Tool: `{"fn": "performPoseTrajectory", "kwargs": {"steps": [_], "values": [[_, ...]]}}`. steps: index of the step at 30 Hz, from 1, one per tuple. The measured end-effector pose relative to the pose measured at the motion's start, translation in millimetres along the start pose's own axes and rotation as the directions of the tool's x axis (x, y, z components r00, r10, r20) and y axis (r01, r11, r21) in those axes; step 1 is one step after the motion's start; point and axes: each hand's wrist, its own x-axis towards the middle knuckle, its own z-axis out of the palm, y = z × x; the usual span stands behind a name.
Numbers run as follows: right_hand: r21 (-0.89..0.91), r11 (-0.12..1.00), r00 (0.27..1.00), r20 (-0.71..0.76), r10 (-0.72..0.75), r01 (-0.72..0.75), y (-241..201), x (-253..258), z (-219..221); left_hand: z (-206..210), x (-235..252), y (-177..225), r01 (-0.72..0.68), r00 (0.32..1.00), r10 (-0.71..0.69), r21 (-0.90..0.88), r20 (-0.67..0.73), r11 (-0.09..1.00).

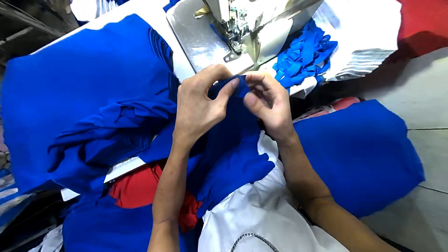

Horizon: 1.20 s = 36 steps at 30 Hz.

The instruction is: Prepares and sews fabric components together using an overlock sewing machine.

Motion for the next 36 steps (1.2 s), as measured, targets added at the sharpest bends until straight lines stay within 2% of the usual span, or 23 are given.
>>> {"fn": "performPoseTrajectory", "kwargs": {"steps": [2, 5, 9, 17, 23, 27, 29, 32, 34, 36], "values": [[-0.033, 0.999, 1.000, 0.010, -0.008, 0.008, 1.3, 1.1, 2.7, 5.9, 1.3, 0.8, 0.025, 0.999, -0.025, -0.010, -0.030, 1.000], [0.012, 0.999, 0.997, -0.067, 0.037, -0.037, 3.9, -0.9, 7.6, 12.7, 2.0, 2.6, 0.073, 0.994, -0.074, -0.015, -0.084, 0.997], [0.051, 0.994, 0.987, -0.125, 0.099, -0.093, 1.7, 0.9, 4.7, 12.9, 1.8, 5.5, 0.060, 0.995, -0.062, -0.018, -0.080, 0.998], [-0.210, 0.974, 0.971, -0.235, 0.038, -0.088, -6.7, 4.1, 6.0, 8.5, -8.6, 25.4, 0.004, 1.000, -0.002, 0.100, -0.024, 0.995], [-0.064, 0.984, 0.973, -0.170, 0.153, -0.166, -7.6, 3.5, -3.1, 9.2, -6.7, 21.2, -0.023, 0.999, 0.024, 0.076, -0.025, 0.997], [0.035, 0.992, 0.980, -0.154, 0.124, -0.120, -6.0, 4.8, -7.0, 8.1, -6.6, 14.8, -0.039, 0.999, 0.039, -0.020, 0.029, 0.999], [0.072, 0.992, 0.978, -0.169, 0.118, -0.107, -8.8, 8.7, -11.0, -7.1, -15.6, 7.1, 0.041, 0.988, -0.031, -0.062, 0.154, 0.997], [0.090, 0.988, 0.968, -0.208, 0.140, -0.124, -10.5, 15.0, -26.9, -49.6, -60.6, -19.9, 0.161, 0.944, -0.188, 0.116, 0.273, 0.980], [0.086, 0.987, 0.964, -0.219, 0.152, -0.136, -9.8, 12.5, -41.6, -87.7, -108.8, -41.2, 0.187, 0.929, -0.247, 0.228, 0.275, 0.956], [0.062, 0.988, 0.964, -0.218, 0.154, -0.143, -7.1, 9.2, -50.5, -115.6, -150.6, -45.8, 0.202, 0.943, -0.273, 0.327, 0.189, 0.923]]}}
